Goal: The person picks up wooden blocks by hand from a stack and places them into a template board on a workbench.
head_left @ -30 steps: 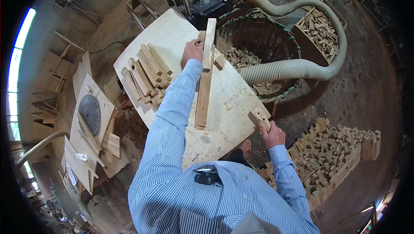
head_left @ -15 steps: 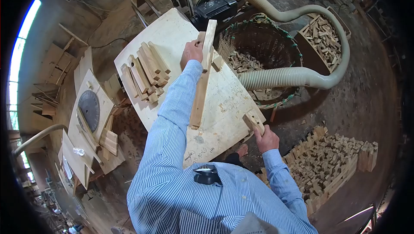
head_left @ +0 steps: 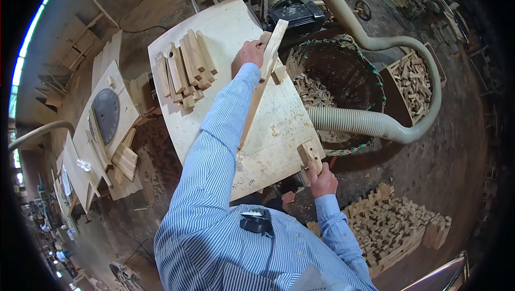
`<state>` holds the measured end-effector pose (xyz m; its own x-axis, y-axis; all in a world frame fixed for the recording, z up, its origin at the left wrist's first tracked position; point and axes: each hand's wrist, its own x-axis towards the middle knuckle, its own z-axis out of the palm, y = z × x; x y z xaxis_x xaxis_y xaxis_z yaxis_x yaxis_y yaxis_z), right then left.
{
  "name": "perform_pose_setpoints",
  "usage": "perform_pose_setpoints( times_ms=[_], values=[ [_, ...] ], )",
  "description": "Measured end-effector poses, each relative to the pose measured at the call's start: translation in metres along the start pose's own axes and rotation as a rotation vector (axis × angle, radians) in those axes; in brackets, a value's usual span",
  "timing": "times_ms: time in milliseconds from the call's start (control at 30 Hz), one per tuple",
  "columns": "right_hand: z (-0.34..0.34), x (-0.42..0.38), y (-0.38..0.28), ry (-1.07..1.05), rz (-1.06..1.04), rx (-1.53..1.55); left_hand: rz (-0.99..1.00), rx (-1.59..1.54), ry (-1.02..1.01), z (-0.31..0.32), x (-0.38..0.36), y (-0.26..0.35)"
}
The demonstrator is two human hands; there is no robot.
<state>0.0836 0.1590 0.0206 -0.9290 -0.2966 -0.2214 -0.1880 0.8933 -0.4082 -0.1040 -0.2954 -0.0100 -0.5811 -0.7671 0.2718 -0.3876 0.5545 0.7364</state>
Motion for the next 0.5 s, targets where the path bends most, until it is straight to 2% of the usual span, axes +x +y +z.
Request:
perform_pose_setpoints(
  times_ms=[500],
  values=[
    [0.031,0.008,0.018,0.049,-0.018,-0.008,0.029,-0.037,0.017,-0.002,-0.003,0.007]
  ],
)
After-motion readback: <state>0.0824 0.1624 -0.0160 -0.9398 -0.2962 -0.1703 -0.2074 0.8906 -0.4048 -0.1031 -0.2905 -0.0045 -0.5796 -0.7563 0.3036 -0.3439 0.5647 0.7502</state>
